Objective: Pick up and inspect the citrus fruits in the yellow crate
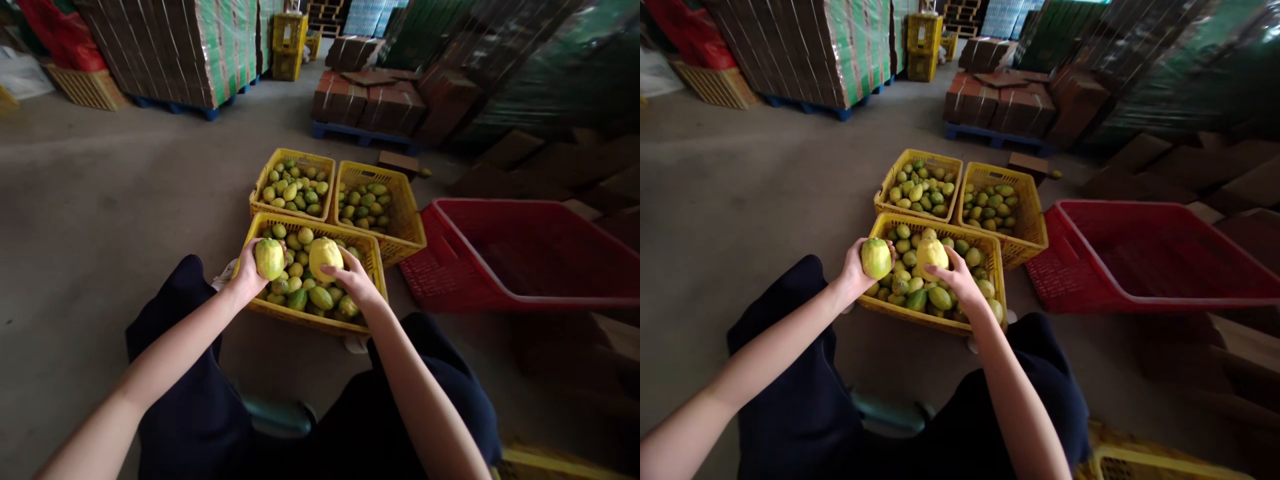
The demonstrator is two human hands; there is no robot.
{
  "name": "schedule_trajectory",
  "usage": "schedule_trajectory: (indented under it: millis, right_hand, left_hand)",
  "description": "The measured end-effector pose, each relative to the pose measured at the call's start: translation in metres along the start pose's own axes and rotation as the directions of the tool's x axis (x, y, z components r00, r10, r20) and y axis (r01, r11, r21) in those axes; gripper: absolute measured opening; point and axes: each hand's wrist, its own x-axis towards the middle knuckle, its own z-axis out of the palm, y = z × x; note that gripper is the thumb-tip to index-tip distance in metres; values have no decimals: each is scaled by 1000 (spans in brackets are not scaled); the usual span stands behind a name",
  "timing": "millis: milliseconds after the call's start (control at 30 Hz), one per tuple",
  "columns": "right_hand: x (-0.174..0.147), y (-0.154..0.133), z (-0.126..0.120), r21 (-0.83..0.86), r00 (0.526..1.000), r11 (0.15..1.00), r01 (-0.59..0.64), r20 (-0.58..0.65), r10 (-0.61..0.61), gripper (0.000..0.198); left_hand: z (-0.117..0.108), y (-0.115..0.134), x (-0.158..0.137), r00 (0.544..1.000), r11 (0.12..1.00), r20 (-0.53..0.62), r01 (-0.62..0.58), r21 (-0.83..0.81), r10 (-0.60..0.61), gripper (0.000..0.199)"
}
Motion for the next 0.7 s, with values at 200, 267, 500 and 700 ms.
schedule_trajectory:
  millis: [200,267,500,700]
  right_hand:
    - [-11,-12,36,3,980,983,183,83,-183,69]
    - [-9,-12,40,-4,970,973,230,83,-229,67]
    - [-12,-22,30,-94,917,913,397,89,-390,62]
    - [-6,-26,31,114,984,978,176,16,-179,52]
  left_hand:
    - [14,-10,-1,984,976,45,-175,126,170,32]
    - [18,-12,-3,969,955,57,-245,165,239,31]
    - [28,-5,-11,908,877,166,-416,243,385,33]
    - [34,0,3,973,974,111,-212,82,202,37]
